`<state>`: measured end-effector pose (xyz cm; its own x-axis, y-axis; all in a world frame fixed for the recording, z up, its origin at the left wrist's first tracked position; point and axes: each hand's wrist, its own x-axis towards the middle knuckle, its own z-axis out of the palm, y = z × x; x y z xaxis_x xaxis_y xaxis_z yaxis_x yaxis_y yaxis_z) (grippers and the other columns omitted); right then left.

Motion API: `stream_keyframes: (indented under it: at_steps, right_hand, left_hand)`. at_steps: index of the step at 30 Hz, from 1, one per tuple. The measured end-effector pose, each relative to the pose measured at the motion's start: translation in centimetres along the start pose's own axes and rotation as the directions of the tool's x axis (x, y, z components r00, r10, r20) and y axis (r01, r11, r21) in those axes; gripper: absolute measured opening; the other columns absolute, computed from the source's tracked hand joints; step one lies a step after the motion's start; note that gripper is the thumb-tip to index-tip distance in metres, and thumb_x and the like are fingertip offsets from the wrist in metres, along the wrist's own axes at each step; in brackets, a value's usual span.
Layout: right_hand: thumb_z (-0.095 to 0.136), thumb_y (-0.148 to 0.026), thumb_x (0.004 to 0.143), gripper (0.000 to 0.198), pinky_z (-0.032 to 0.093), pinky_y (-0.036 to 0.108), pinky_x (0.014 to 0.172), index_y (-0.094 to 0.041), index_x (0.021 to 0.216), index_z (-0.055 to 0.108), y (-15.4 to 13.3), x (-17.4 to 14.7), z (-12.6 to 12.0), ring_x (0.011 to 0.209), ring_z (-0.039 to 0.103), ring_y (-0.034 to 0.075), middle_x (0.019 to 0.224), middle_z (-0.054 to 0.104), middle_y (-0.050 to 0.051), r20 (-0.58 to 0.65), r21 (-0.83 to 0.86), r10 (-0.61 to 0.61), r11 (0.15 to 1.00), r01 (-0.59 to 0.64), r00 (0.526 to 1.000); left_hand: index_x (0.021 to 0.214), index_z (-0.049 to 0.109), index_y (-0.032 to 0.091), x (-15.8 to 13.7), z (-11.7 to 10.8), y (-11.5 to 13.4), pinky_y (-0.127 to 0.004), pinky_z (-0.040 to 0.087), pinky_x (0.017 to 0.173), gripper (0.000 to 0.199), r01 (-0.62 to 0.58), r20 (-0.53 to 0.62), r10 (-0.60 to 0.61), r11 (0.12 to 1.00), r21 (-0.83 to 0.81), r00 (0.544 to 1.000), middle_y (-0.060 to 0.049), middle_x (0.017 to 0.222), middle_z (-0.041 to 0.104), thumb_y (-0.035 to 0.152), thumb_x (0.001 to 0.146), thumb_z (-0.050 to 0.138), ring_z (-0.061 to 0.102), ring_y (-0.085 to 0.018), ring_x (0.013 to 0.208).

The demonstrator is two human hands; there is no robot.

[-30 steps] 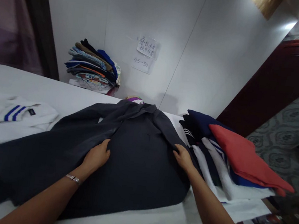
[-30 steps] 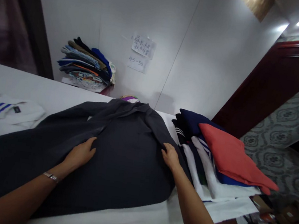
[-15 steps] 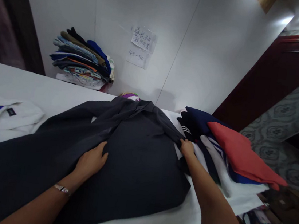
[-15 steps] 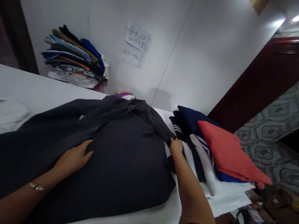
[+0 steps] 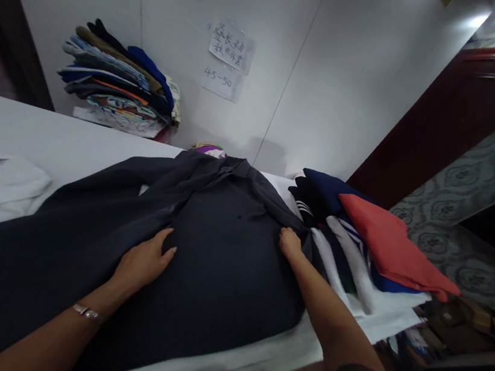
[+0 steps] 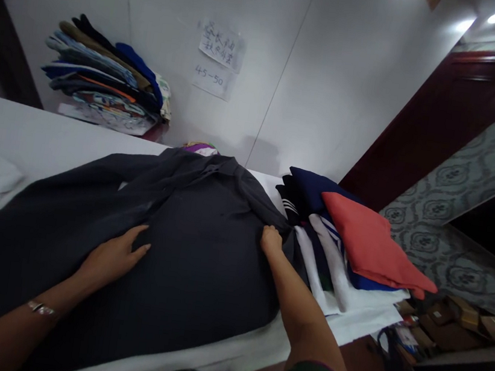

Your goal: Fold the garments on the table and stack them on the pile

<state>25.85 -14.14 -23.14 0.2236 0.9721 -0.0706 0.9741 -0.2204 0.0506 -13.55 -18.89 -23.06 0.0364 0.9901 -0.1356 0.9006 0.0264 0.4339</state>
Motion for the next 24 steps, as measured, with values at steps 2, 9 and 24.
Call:
stream_keyframes:
  at_steps: [2, 9, 24]
  right_hand:
    - [0.033, -0.013, 0.099, 0.034, 0.047, 0.033, 0.090, -0.011, 0.121, 0.059, 0.5, 0.1, 0.0, 0.106, 0.065, 0.025, 0.121, 0.062, 0.019, 0.012, -0.005, 0.011, 1.000, -0.011, 1.000]
    - [0.026, -0.012, 0.100, 0.038, 0.045, 0.033, 0.092, -0.003, 0.125, 0.054, 1.3, -0.4, -0.8, 0.112, 0.063, 0.026, 0.125, 0.060, 0.025, -0.006, -0.003, 0.061, 0.998, -0.061, 0.998]
    - [0.051, -0.032, 0.096, 0.024, 0.048, 0.026, 0.084, -0.020, 0.106, 0.070, -2.2, -1.6, -0.8, 0.107, 0.068, 0.021, 0.111, 0.074, 0.010, 0.061, 0.134, 0.046, 0.990, -0.054, 0.997]
  left_hand:
    - [0.149, 0.038, 0.015, 0.0, 0.2, 0.1, -0.042, 0.050, 0.087, 0.062, -0.010, -0.002, 0.010, 1.000, -0.012, 1.000, -0.013, 0.106, 0.074, 0.041, 0.093, 0.041, 0.069, -0.034, 0.100]
    - [0.149, 0.039, 0.017, -0.2, 0.3, 0.1, -0.043, 0.049, 0.094, 0.062, -0.014, 0.023, 0.015, 1.000, -0.018, 1.000, -0.016, 0.122, 0.070, 0.043, 0.093, 0.040, 0.065, -0.032, 0.115]
    - [0.146, 0.044, 0.018, 0.2, 0.7, 0.1, -0.041, 0.050, 0.089, 0.061, -0.022, -0.001, 0.022, 0.999, -0.042, 1.000, -0.016, 0.116, 0.071, 0.043, 0.091, 0.042, 0.067, -0.032, 0.109]
